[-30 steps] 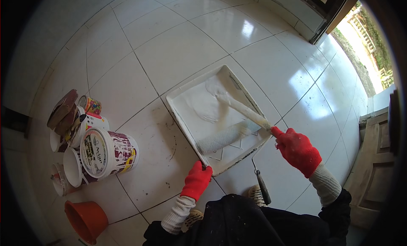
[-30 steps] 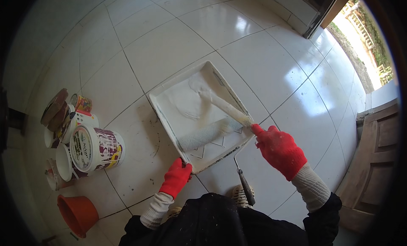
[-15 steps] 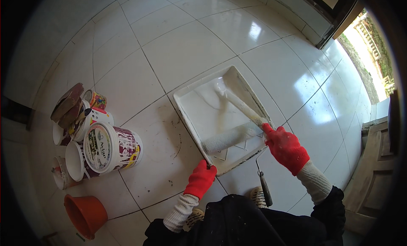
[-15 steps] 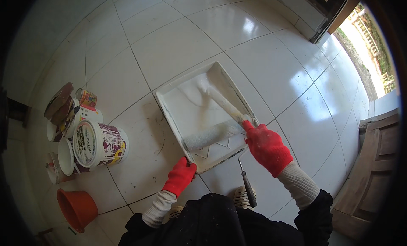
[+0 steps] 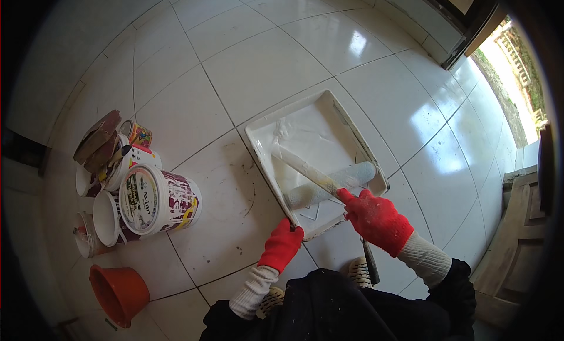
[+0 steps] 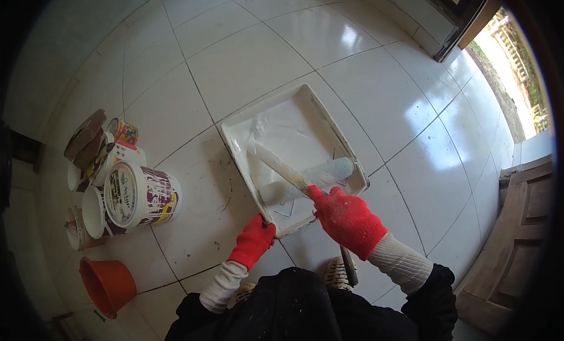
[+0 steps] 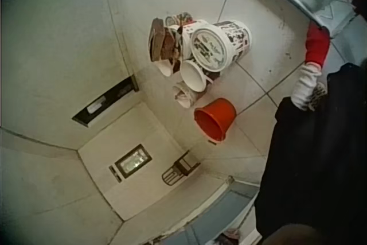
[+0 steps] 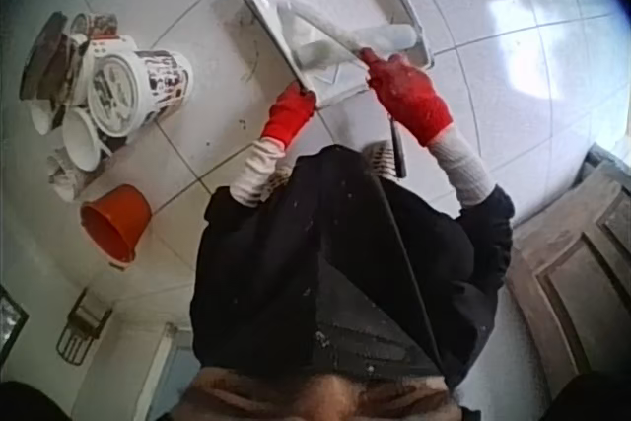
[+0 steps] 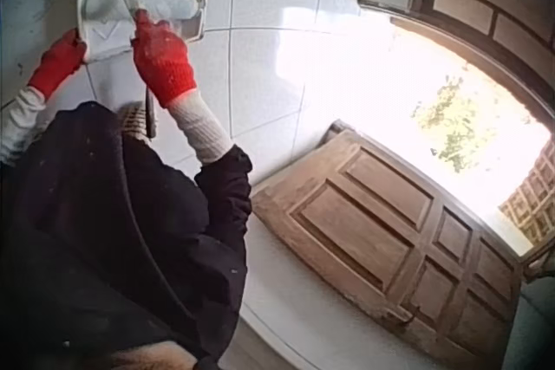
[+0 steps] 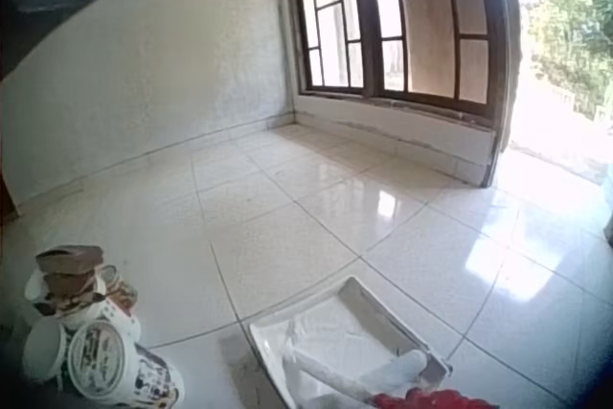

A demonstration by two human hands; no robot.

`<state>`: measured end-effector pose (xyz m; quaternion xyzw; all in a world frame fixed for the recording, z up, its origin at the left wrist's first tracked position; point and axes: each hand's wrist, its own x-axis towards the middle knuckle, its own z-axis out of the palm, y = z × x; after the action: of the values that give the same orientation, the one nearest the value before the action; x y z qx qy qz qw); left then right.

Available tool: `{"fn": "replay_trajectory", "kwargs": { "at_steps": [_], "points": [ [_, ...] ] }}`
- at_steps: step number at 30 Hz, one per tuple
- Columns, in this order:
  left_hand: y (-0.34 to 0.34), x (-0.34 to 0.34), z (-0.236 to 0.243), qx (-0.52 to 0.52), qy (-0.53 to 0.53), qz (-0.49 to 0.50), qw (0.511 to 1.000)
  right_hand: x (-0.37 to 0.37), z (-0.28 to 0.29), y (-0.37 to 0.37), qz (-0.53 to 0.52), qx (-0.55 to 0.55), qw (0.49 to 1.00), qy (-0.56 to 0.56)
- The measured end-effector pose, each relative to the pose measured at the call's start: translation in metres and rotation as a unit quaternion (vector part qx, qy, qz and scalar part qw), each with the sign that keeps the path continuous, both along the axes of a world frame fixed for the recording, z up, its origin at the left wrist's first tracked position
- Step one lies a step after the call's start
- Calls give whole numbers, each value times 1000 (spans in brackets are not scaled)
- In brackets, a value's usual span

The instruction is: The person places a lid on a paint bucket, stirs the white paint in a tray with a wooden stick, and coats a paint roller by rolling it back and forth in the tray.

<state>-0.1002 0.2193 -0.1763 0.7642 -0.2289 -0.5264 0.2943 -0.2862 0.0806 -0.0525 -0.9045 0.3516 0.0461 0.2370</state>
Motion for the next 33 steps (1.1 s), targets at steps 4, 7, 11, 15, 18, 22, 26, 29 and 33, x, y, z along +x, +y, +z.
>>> {"fn": "replay_trajectory", "kwargs": {
  "at_steps": [4,7,11,15,18,22,26,29,33],
  "points": [
    [3,2,-4,4,12,17,1000,-9,19,-1,3,18,1000,19],
    [4,4,-8,9,5,11,1000,-19,32,-3,0,-27,996,81],
    [2,3,-7,14,1,8,1000,-35,37,-16,-43,-62,992,99],
    [3,3,-4,4,-2,5,1000,-37,34,-34,-87,-81,984,136],
    [5,3,-8,1,2,8,1000,-35,26,-44,-92,-92,985,113],
    [3,2,-9,5,2,10,1000,-20,17,-44,-81,-65,991,79],
    [1,2,-3,7,-4,2,1000,-7,17,-30,-64,-79,992,72],
    [4,3,-7,6,7,21,1000,-4,12,-25,-46,-61,994,72],
    [-2,1,-1,12,7,9,1000,2,9,-18,-25,-48,998,37]
  ]
}}
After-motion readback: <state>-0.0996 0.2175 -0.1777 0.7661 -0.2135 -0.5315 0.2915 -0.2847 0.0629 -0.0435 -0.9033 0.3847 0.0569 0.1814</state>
